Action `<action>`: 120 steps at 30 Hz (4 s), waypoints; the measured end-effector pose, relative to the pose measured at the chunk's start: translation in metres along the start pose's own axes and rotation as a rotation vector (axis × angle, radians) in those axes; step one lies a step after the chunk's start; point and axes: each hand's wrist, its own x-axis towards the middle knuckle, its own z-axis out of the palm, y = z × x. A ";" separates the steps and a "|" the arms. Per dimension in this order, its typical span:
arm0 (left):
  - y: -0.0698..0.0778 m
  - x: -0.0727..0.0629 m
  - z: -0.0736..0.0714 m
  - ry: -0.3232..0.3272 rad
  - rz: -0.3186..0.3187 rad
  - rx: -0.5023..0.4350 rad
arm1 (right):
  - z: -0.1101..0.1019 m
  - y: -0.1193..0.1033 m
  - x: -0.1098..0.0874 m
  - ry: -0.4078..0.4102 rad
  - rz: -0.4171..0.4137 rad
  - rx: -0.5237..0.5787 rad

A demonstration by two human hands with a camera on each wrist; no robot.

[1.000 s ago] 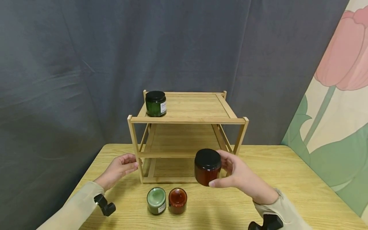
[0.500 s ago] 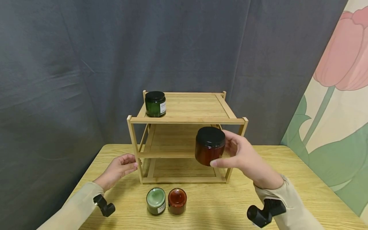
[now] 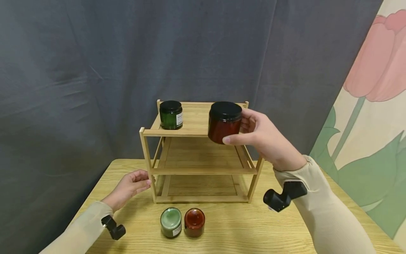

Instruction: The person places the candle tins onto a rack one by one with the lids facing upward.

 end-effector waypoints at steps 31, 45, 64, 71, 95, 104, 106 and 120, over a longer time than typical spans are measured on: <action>0.000 0.000 -0.001 -0.005 0.000 -0.007 | 0.005 0.004 0.085 0.109 0.123 0.026; -0.002 0.000 -0.002 -0.007 0.011 -0.022 | 0.023 0.009 0.098 0.093 0.208 -0.053; -0.001 0.000 0.000 -0.007 0.006 -0.023 | 0.036 0.019 0.112 0.077 0.251 -0.119; -0.001 0.001 0.000 -0.009 0.011 -0.034 | 0.041 0.022 0.114 0.078 0.257 -0.131; 0.002 -0.001 0.000 -0.011 0.008 -0.015 | 0.044 0.025 0.116 0.058 0.276 -0.097; 0.001 -0.001 -0.001 -0.014 0.005 -0.010 | 0.044 0.026 0.116 0.055 0.287 -0.096; 0.001 -0.001 -0.001 -0.017 0.006 -0.011 | 0.044 0.026 0.115 0.053 0.279 -0.098; 0.002 -0.002 -0.001 -0.016 -0.001 -0.017 | 0.043 0.026 0.118 0.030 0.286 -0.125</action>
